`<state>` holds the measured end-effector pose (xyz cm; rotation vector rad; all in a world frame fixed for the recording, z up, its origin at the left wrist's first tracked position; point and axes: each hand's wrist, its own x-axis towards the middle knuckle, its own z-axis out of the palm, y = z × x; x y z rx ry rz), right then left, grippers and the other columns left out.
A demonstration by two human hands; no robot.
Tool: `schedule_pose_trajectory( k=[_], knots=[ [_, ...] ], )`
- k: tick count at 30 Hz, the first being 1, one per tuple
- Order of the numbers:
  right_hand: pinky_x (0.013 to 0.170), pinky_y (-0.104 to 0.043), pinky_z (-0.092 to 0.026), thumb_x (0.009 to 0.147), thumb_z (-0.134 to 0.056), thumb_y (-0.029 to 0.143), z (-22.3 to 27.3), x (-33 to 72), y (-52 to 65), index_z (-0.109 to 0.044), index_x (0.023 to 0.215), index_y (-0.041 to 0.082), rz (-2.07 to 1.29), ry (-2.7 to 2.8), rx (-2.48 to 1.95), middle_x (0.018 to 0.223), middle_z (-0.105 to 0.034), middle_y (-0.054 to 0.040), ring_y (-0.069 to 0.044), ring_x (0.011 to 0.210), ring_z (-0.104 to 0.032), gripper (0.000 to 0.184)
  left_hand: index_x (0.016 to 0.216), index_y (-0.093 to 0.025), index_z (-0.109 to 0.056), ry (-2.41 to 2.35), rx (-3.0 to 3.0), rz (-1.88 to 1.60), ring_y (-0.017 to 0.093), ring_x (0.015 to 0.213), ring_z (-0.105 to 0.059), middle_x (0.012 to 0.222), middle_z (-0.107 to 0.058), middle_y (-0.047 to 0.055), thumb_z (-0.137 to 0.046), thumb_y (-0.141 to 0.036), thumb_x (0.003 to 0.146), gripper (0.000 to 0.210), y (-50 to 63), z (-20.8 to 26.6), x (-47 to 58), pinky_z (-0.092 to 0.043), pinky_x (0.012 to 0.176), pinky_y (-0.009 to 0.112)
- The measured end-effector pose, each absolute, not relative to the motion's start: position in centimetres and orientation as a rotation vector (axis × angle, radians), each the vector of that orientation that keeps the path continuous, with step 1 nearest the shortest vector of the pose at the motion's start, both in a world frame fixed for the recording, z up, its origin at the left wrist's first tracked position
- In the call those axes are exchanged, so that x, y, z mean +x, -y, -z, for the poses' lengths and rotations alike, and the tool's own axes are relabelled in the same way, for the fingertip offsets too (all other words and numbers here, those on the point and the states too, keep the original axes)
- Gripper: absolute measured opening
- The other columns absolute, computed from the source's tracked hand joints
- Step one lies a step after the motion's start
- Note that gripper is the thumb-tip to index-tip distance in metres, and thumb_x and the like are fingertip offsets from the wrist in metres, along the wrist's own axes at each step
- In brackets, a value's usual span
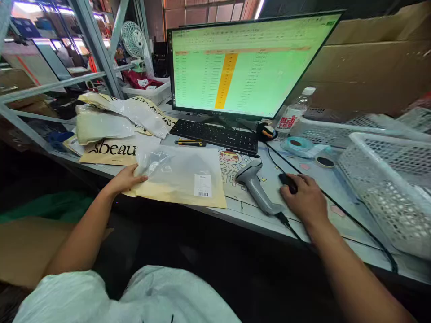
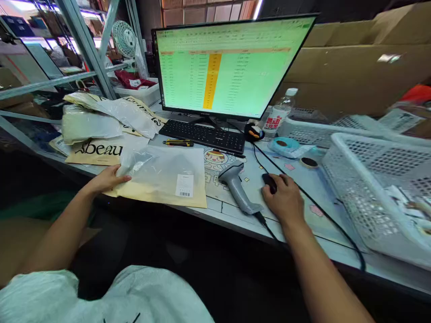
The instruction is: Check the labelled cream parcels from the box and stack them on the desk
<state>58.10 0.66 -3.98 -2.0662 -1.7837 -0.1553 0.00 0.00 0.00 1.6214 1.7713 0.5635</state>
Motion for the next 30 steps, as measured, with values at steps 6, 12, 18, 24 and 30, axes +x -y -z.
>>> schedule_pose_trajectory(
  k=[6, 12, 18, 24, 30],
  knots=[
    [0.113, -0.052, -0.047, 0.101, -0.046, 0.039, 4.3, 58.0, -1.0, -0.062, 0.144, 0.013, 0.170, 1.747, -2.095, 0.151, -0.050, -0.0199, -0.039, 0.136, -0.051, 0.053, 0.122, -0.014, -0.067, -1.717, 1.584, -0.638, 0.034, 0.105, -0.068, 0.115, -0.074, 0.010, -0.075, -0.066, 0.069, 0.075, -0.5, 0.3, -0.9, -0.051, 0.080, 0.032],
    [0.113, -0.047, -0.048, 0.103, -0.049, 0.040, 4.6, 58.1, -1.1, -0.064, 0.142, 0.014, 0.242, 1.724, -2.086, 0.150, -0.053, -0.0173, -0.034, 0.134, -0.054, 0.050, 0.121, -0.013, -0.067, -1.632, 1.498, -0.712, 0.037, 0.112, -0.068, 0.118, -0.074, 0.010, -0.082, -0.061, 0.063, 0.077, -0.9, 0.3, -0.9, -0.054, 0.091, 0.036],
    [0.114, -0.045, -0.047, 0.102, -0.049, 0.039, 5.1, 58.6, -1.5, -0.063, 0.143, 0.015, 0.234, 1.743, -2.072, 0.151, -0.052, -0.0173, -0.032, 0.133, -0.054, 0.050, 0.133, -0.014, -0.063, -1.595, 1.359, -0.830, 0.034, 0.119, -0.067, 0.128, -0.072, 0.012, -0.092, -0.052, 0.057, 0.090, -0.9, 0.2, -0.6, -0.056, 0.093, 0.033],
    [0.108, -0.051, -0.052, 0.098, -0.043, 0.042, 5.9, 59.6, -1.9, -0.065, 0.139, 0.014, 0.304, 1.754, -2.040, 0.147, -0.056, -0.0169, -0.036, 0.129, -0.057, 0.055, 0.122, -0.014, -0.070, -1.421, 1.156, -0.747, 0.033, 0.105, -0.074, 0.116, -0.077, 0.013, -0.090, -0.063, 0.066, 0.077, -0.6, 1.8, -1.7, -0.061, 0.082, 0.033],
    [0.097, -0.045, -0.059, 0.095, -0.040, 0.045, 6.4, 60.4, -2.7, -0.068, 0.134, 0.019, 0.381, 1.740, -2.010, 0.141, -0.060, -0.0128, -0.032, 0.122, -0.063, 0.054, 0.113, -0.017, -0.074, -1.443, 1.304, -0.742, 0.037, 0.109, -0.073, 0.118, -0.077, 0.011, -0.086, -0.071, 0.065, 0.073, -0.4, 1.5, -2.8, -0.062, 0.084, 0.036]
  ],
)
